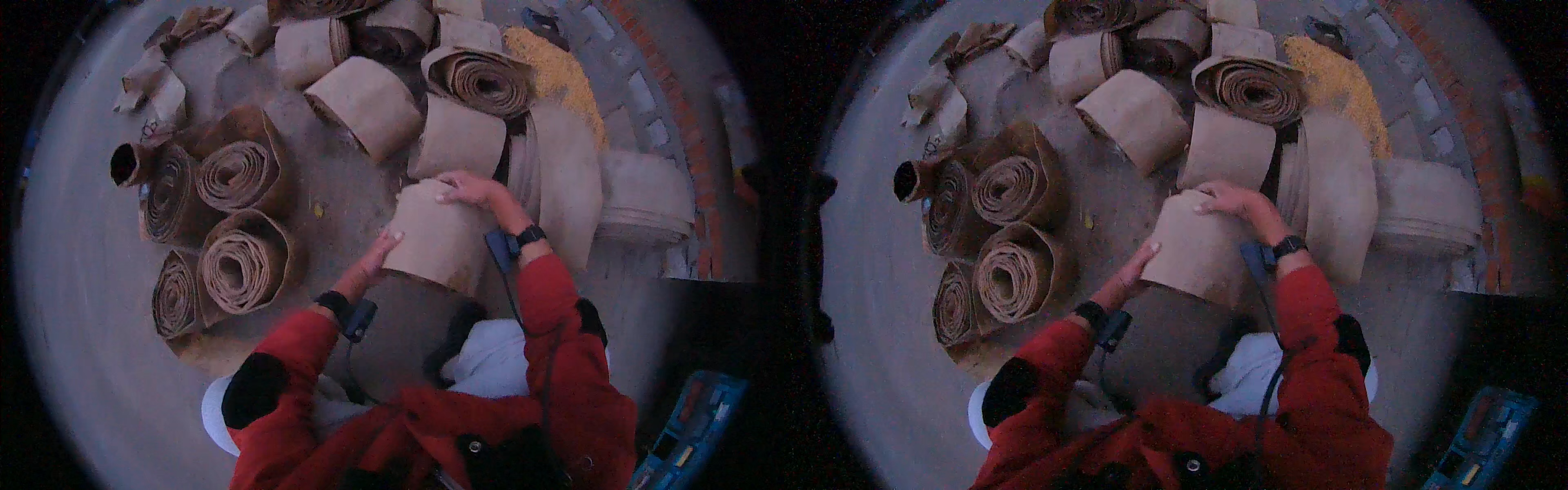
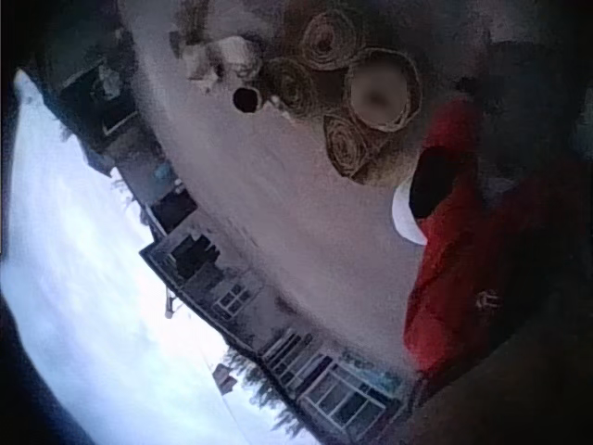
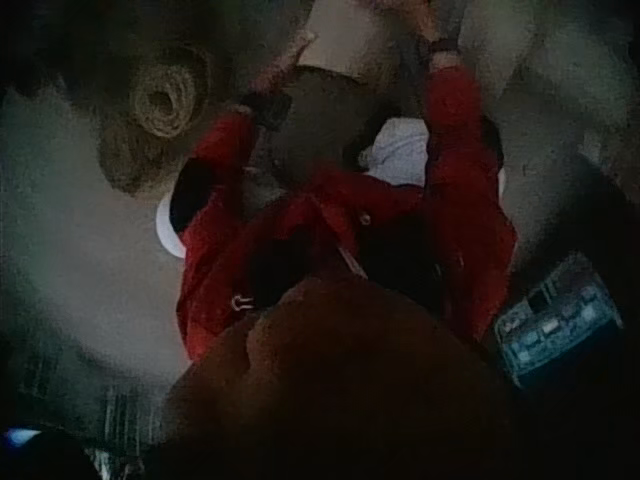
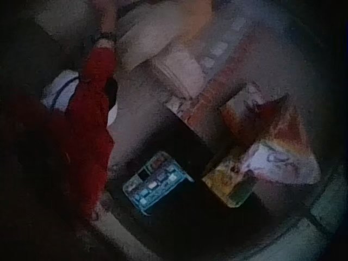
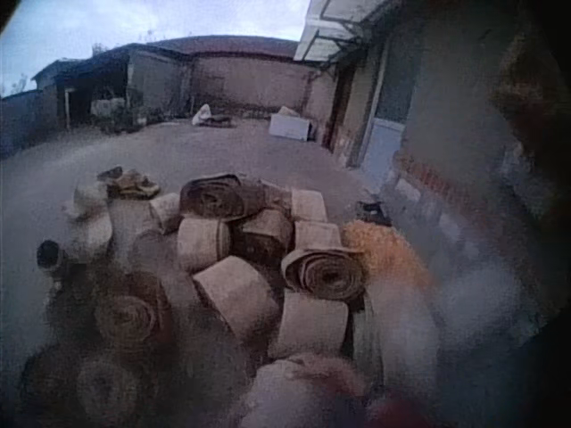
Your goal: The person repeatedly picks up flat brown paper sheets, rolls them into tight cylinders by hand, and places the finished rolls on the floor. The person also handles pre-rolled paper bundles and stacks them nearby.
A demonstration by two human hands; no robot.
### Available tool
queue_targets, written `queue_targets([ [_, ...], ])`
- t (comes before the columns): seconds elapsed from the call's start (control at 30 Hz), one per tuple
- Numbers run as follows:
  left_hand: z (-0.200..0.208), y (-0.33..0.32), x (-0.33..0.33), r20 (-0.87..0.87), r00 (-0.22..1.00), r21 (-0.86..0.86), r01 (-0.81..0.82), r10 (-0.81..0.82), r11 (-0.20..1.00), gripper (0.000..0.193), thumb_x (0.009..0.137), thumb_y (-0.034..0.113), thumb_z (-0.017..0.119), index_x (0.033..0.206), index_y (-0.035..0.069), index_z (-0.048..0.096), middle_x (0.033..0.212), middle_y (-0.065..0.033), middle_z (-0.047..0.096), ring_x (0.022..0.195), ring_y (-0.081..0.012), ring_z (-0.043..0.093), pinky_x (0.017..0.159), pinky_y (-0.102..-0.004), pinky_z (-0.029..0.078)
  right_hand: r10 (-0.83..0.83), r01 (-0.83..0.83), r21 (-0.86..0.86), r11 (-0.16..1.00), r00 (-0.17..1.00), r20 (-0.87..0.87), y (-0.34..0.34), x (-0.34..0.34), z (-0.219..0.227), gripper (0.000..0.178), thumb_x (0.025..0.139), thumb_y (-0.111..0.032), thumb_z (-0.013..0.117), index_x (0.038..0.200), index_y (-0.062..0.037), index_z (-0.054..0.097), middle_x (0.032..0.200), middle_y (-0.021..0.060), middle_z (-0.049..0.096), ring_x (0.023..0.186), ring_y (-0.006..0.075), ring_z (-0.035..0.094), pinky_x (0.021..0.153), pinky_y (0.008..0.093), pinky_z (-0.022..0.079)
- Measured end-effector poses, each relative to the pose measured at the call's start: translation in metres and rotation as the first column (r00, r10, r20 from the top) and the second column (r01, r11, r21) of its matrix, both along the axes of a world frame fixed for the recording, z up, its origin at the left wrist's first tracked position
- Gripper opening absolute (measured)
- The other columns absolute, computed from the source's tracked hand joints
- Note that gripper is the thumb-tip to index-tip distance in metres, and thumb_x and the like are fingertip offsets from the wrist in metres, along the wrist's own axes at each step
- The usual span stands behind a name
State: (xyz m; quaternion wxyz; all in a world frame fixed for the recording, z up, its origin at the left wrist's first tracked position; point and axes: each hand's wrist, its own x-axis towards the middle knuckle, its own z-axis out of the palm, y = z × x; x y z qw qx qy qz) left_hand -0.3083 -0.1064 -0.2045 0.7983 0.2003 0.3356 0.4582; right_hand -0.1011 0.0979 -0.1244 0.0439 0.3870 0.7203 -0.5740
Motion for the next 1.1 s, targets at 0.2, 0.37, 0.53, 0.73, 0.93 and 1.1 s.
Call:
queue_targets([
  [0.2, -0.030, 0.033, 0.029, -0.317, 0.947, -0.036, 0.031, -0.040, 0.999, 0.074, 0.092, 0.033, 0.062, 0.151, 0.014, 0.021, 0.138, -0.0116, 0.045, 0.122, -0.0268, 0.048, 0.095, -0.0446, 0.046, -0.025, -0.032, 0.496, 0.868, 0.994, 0.109, -0.004, 0.030, -0.031, 0.045, 0.076, -0.016, 0.070, 0.117, -0.0009, 0.060, 0.117, 0.0171, 0.064, 0.108, 0.0288, 0.060, 0.090, 0.0388, 0.048],
  [0.37, -0.029, 0.036, 0.045, -0.547, 0.804, -0.112, 0.204, -0.231, 0.973, 0.066, 0.089, 0.022, 0.066, 0.145, 0.010, 0.033, 0.125, -0.0123, 0.056, 0.113, -0.0219, 0.054, 0.093, -0.0355, 0.047, -0.053, -0.338, 0.652, 0.679, 0.863, 0.502, 0.004, 0.020, -0.094, 0.035, 0.076, -0.009, 0.065, 0.110, -0.0014, 0.062, 0.109, 0.0197, 0.065, 0.106, 0.0358, 0.061, 0.089, 0.0440, 0.048],
  [0.53, -0.020, 0.041, 0.038, -0.533, 0.801, -0.131, 0.243, -0.275, 0.961, 0.076, 0.087, 0.026, 0.070, 0.149, 0.014, 0.027, 0.122, -0.0132, 0.057, 0.103, -0.0242, 0.057, 0.084, -0.0374, 0.047, -0.192, 0.156, 0.758, 0.634, 0.981, -0.041, 0.089, 0.000, -0.043, 0.023, 0.081, -0.012, 0.065, 0.100, -0.0018, 0.062, 0.092, 0.0165, 0.067, 0.082, 0.0324, 0.065, 0.073, 0.0436, 0.052],
  [0.73, -0.012, 0.039, -0.007, -0.498, 0.842, -0.281, 0.071, -0.208, 0.957, 0.066, 0.091, 0.029, 0.064, 0.147, 0.015, 0.032, 0.125, -0.0124, 0.055, 0.105, -0.0236, 0.057, 0.086, -0.0395, 0.047, -0.774, 0.680, -0.525, 0.512, 0.100, -0.626, 0.180, -0.007, 0.016, 0.030, 0.086, -0.016, 0.067, 0.112, -0.0048, 0.057, 0.083, 0.0104, 0.063, 0.078, 0.0198, 0.065, 0.068, 0.0330, 0.053],
  [0.93, 0.002, 0.027, -0.031, -0.458, 0.885, -0.318, -0.073, -0.085, 0.945, 0.061, 0.093, 0.027, 0.062, 0.146, 0.012, 0.035, 0.125, -0.0145, 0.055, 0.108, -0.0255, 0.059, 0.084, -0.0387, 0.049, -0.693, 0.511, 0.800, 0.314, 0.699, -0.174, 0.243, 0.017, 0.027, 0.085, 0.065, -0.005, 0.081, 0.139, -0.0023, 0.039, 0.118, 0.0239, 0.059, 0.108, 0.0350, 0.059, 0.090, 0.0403, 0.050],
  [1.1, 0.012, 0.020, -0.035, -0.474, 0.880, -0.355, -0.203, 0.011, 0.912, 0.061, 0.093, 0.027, 0.063, 0.145, 0.011, 0.036, 0.124, -0.0131, 0.056, 0.100, -0.0237, 0.061, 0.083, -0.0368, 0.050, -0.766, 0.539, 0.742, 0.398, 0.641, -0.055, 0.258, 0.006, 0.048, 0.096, 0.058, -0.009, 0.086, 0.139, -0.0020, 0.035, 0.131, 0.0235, 0.053, 0.124, 0.0360, 0.051, 0.101, 0.0409, 0.044],
])
